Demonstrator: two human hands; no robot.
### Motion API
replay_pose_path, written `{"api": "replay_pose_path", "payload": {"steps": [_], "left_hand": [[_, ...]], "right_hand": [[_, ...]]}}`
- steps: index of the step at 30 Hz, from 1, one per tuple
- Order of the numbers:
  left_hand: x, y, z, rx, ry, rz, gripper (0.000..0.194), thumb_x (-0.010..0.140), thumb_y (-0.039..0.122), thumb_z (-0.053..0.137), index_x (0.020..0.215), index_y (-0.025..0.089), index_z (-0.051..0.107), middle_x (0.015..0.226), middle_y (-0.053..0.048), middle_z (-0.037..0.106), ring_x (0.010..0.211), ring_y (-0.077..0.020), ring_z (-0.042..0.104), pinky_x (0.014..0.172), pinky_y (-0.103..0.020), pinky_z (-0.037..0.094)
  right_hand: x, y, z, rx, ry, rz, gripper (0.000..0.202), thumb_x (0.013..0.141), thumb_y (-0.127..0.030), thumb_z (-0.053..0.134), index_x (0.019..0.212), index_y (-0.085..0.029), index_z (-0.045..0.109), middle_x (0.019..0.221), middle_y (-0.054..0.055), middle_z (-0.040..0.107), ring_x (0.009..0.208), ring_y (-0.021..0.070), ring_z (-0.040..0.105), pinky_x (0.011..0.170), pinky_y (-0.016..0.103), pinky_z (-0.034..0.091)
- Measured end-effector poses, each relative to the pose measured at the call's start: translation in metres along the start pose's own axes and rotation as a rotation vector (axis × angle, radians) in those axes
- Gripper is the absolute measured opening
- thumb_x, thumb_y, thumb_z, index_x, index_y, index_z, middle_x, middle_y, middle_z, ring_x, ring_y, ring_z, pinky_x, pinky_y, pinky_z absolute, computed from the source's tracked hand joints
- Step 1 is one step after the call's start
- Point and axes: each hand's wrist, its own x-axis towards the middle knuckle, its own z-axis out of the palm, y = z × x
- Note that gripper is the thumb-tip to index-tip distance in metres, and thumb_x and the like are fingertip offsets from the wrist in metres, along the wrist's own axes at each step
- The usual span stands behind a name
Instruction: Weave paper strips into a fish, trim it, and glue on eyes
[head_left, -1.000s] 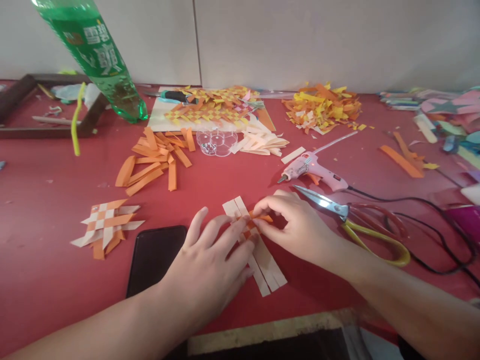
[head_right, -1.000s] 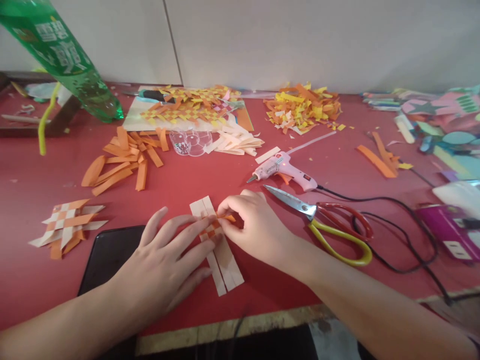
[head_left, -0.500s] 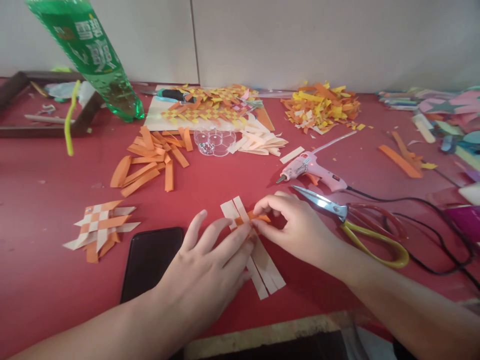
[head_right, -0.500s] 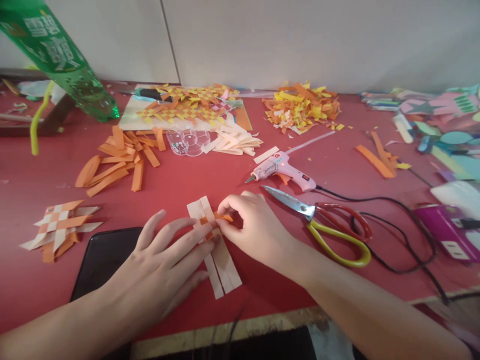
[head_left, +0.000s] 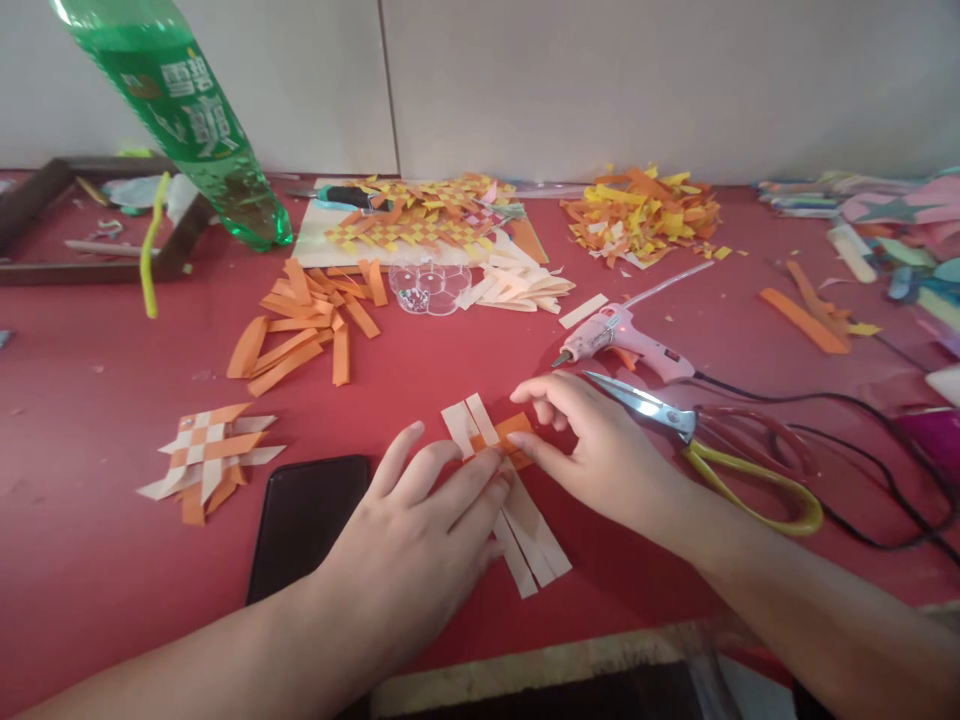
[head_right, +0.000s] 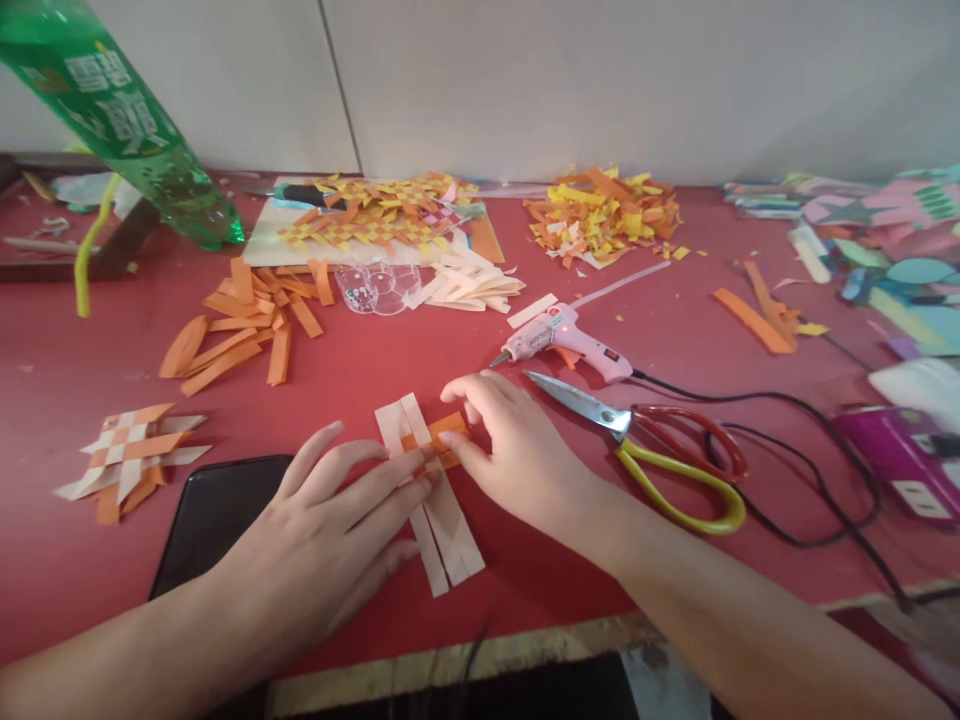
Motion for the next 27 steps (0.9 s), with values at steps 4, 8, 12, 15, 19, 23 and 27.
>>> {"api": "replay_pose_path", "payload": {"steps": [4,8,12,15,19,23,27], "left_hand": [[0.0,-0.001,0.001,-0.009,-0.015,0.017,0.037,0.098,0.039,0.047,0.129,0.024,0.059,0.137,0.006,0.06,0.105,-0.0252,0.05,0.11,-0.05,0.021],[-0.001,0.0,0.002,0.012,0.005,0.023,0.036,0.098,0.037,0.046,0.127,0.022,0.06,0.136,0.002,0.062,0.106,-0.0248,0.051,0.109,-0.049,0.022],[-0.003,0.001,0.003,0.011,0.001,0.032,0.035,0.099,0.035,0.046,0.127,0.02,0.06,0.137,0.0,0.06,0.11,-0.0243,0.052,0.11,-0.048,0.022],[-0.004,0.0,0.004,-0.01,0.01,0.041,0.034,0.099,0.035,0.046,0.124,0.019,0.062,0.135,-0.001,0.062,0.116,-0.0236,0.051,0.114,-0.047,0.018],[-0.005,-0.001,0.006,-0.042,0.024,0.059,0.033,0.099,0.034,0.045,0.122,0.017,0.062,0.135,-0.004,0.062,0.128,-0.021,0.047,0.119,-0.04,0.01],[-0.004,-0.002,0.005,-0.052,0.011,0.054,0.034,0.099,0.034,0.046,0.124,0.018,0.061,0.138,-0.004,0.06,0.132,-0.02,0.046,0.121,-0.039,0.005],[-0.002,-0.002,0.002,-0.063,-0.01,0.034,0.033,0.099,0.035,0.045,0.124,0.019,0.061,0.141,-0.005,0.057,0.13,-0.0195,0.049,0.122,-0.039,0.003]], "right_hand": [[0.002,0.0,-0.003,0.004,0.106,-0.084,0.019,0.085,-0.009,0.058,0.099,-0.02,0.056,0.079,0.0,0.055,0.074,0.0144,0.056,0.07,0.029,0.047],[0.003,-0.001,-0.007,0.017,0.187,-0.146,0.015,0.086,-0.008,0.056,0.095,-0.02,0.057,0.077,-0.001,0.055,0.073,0.0129,0.058,0.07,0.028,0.047],[0.004,-0.002,-0.01,0.005,0.148,-0.213,0.012,0.086,-0.009,0.056,0.091,-0.019,0.06,0.076,0.0,0.058,0.071,0.013,0.056,0.068,0.028,0.046],[0.005,-0.003,-0.013,0.007,0.003,-0.322,0.013,0.085,-0.009,0.057,0.088,-0.019,0.066,0.079,0.002,0.063,0.076,0.015,0.056,0.072,0.031,0.047],[0.006,-0.003,-0.014,-0.016,-0.097,-0.398,0.019,0.082,-0.008,0.057,0.09,-0.018,0.071,0.09,0.004,0.07,0.086,0.0179,0.058,0.081,0.036,0.048],[0.006,-0.002,-0.015,-0.046,-0.101,-0.411,0.021,0.082,-0.008,0.057,0.09,-0.019,0.073,0.091,0.004,0.072,0.087,0.019,0.06,0.083,0.039,0.048],[0.006,-0.003,-0.017,-0.065,-0.119,-0.408,0.021,0.081,-0.009,0.056,0.086,-0.019,0.073,0.091,0.004,0.072,0.087,0.0195,0.06,0.082,0.04,0.049]]}}
